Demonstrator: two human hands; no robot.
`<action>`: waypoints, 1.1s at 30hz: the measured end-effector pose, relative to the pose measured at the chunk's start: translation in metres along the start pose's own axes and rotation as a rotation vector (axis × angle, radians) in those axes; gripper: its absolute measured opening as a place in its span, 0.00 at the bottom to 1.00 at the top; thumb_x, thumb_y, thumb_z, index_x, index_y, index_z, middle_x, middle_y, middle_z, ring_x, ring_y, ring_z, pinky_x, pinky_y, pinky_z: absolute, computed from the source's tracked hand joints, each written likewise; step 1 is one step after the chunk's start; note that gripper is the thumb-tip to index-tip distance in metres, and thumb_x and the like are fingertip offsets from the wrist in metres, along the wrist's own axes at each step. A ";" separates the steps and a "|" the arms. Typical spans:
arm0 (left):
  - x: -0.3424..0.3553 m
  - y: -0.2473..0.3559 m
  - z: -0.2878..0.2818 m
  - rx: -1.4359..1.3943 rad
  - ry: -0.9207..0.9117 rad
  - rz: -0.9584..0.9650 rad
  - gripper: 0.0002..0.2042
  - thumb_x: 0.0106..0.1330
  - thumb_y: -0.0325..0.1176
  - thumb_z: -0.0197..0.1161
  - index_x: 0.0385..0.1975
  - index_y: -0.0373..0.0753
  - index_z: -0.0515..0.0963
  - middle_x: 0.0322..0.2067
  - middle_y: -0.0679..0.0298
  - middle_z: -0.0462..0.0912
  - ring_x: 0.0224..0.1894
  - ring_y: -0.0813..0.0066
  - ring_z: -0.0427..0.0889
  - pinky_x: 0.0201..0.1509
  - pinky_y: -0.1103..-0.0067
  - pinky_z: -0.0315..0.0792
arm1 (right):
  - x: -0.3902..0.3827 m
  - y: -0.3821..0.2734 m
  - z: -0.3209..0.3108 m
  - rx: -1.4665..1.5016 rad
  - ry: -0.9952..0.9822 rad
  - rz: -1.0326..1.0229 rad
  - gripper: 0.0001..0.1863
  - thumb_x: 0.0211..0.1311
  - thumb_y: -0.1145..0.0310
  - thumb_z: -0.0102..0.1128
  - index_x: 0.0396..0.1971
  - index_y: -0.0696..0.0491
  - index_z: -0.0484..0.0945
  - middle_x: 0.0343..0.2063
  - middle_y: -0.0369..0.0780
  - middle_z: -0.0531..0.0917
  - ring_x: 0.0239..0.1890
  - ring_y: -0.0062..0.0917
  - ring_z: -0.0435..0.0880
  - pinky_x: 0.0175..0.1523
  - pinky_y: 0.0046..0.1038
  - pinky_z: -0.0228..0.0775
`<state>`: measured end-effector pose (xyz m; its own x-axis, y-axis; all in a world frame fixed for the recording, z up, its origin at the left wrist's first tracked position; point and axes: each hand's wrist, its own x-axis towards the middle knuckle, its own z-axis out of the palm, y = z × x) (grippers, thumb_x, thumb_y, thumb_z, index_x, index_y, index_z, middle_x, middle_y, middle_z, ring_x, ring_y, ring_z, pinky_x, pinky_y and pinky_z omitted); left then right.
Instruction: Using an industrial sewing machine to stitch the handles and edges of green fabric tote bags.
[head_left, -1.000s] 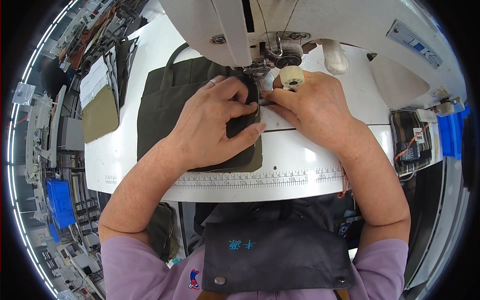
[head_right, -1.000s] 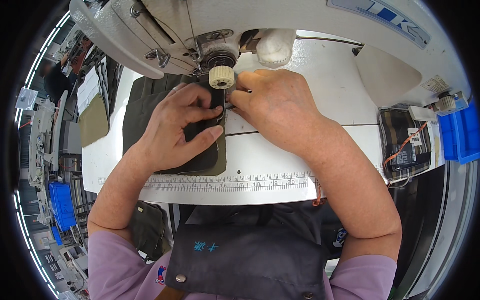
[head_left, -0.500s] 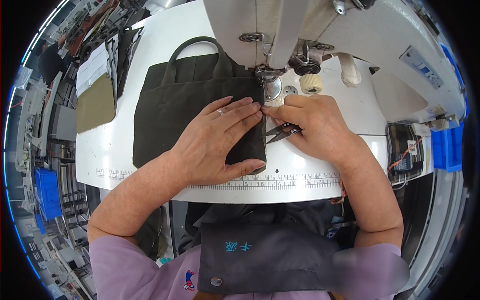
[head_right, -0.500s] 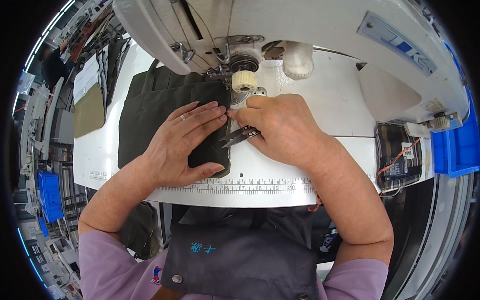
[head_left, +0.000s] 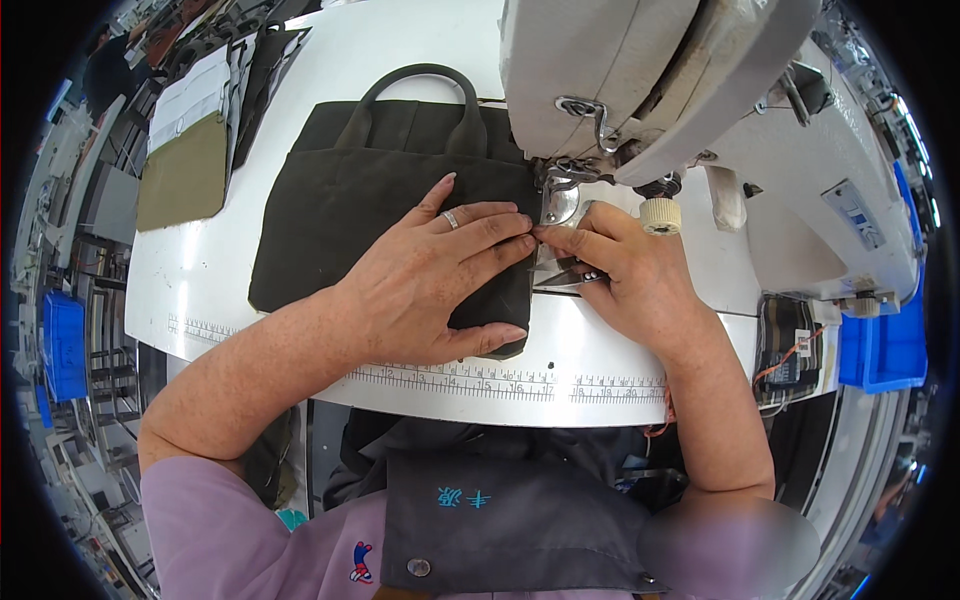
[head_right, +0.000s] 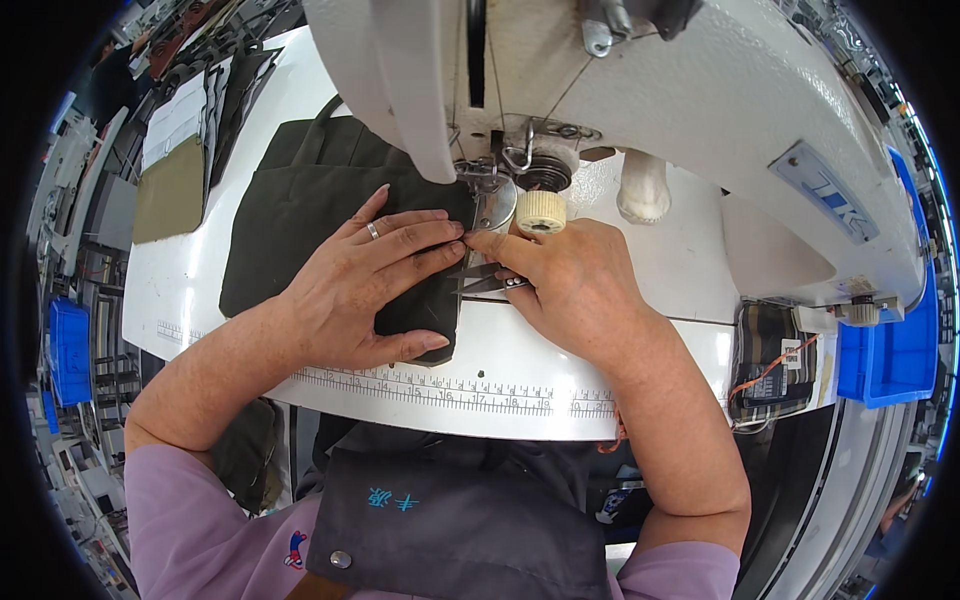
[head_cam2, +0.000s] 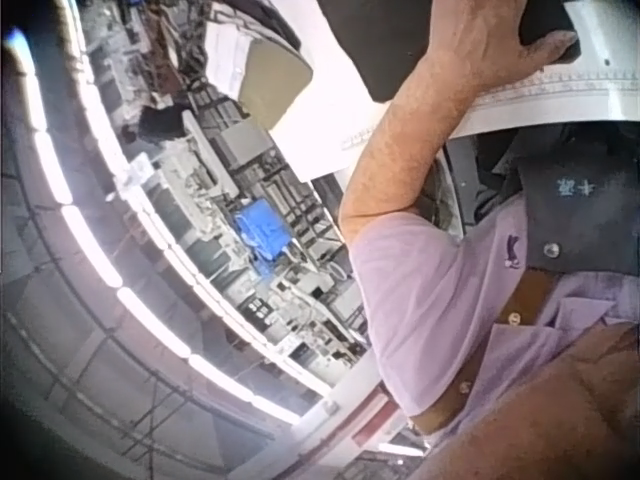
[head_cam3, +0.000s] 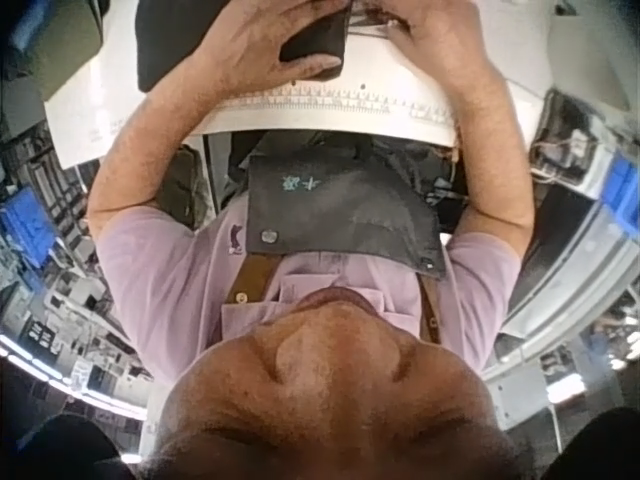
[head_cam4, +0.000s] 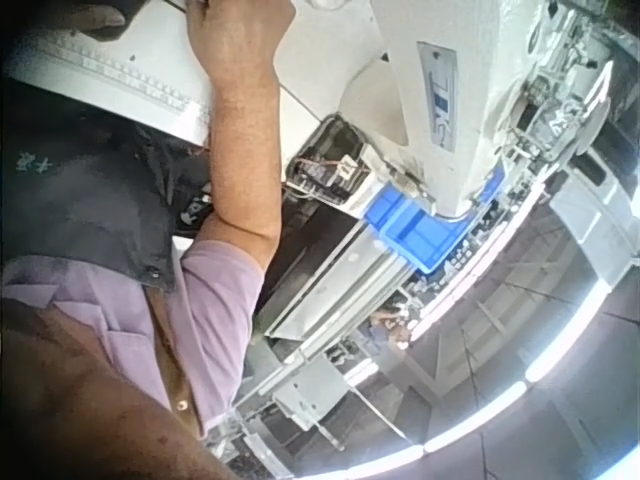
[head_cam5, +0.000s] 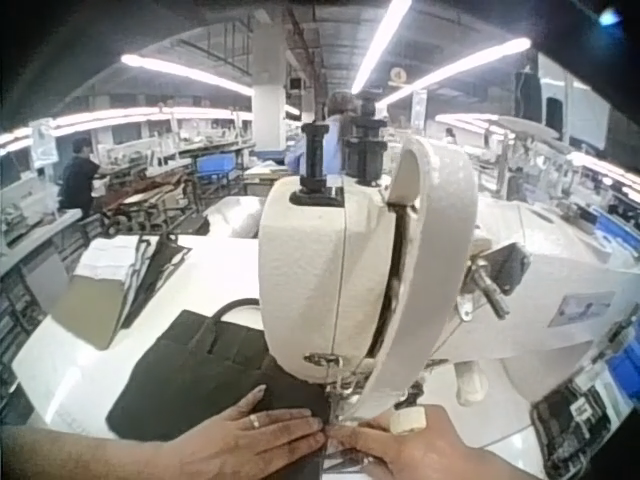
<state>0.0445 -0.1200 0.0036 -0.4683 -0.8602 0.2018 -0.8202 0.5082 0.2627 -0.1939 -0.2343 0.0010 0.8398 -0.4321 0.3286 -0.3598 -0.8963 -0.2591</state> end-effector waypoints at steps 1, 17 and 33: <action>0.001 -0.001 0.000 0.003 -0.003 -0.006 0.37 0.60 0.52 0.72 0.66 0.36 0.74 0.68 0.58 0.72 0.72 0.58 0.69 0.79 0.47 0.52 | 0.000 -0.001 0.000 -0.003 -0.002 -0.005 0.22 0.51 0.68 0.71 0.50 0.43 0.87 0.27 0.37 0.86 0.29 0.36 0.86 0.33 0.39 0.75; 0.015 -0.019 0.004 0.042 0.047 -0.005 0.36 0.61 0.53 0.70 0.65 0.36 0.75 0.68 0.56 0.72 0.73 0.57 0.68 0.77 0.42 0.53 | 0.002 0.000 -0.001 -0.091 0.016 0.096 0.23 0.53 0.69 0.71 0.53 0.41 0.85 0.30 0.41 0.85 0.33 0.37 0.87 0.37 0.40 0.78; 0.020 -0.010 0.004 0.081 0.087 -0.054 0.36 0.63 0.56 0.69 0.66 0.37 0.76 0.66 0.54 0.74 0.73 0.54 0.69 0.78 0.44 0.52 | 0.000 0.005 0.001 -0.080 0.123 0.070 0.27 0.48 0.74 0.72 0.52 0.44 0.85 0.32 0.38 0.84 0.28 0.36 0.86 0.33 0.38 0.78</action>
<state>0.0424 -0.1423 0.0011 -0.3957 -0.8773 0.2718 -0.8686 0.4536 0.1994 -0.1956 -0.2386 -0.0017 0.7575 -0.4980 0.4221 -0.4507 -0.8667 -0.2137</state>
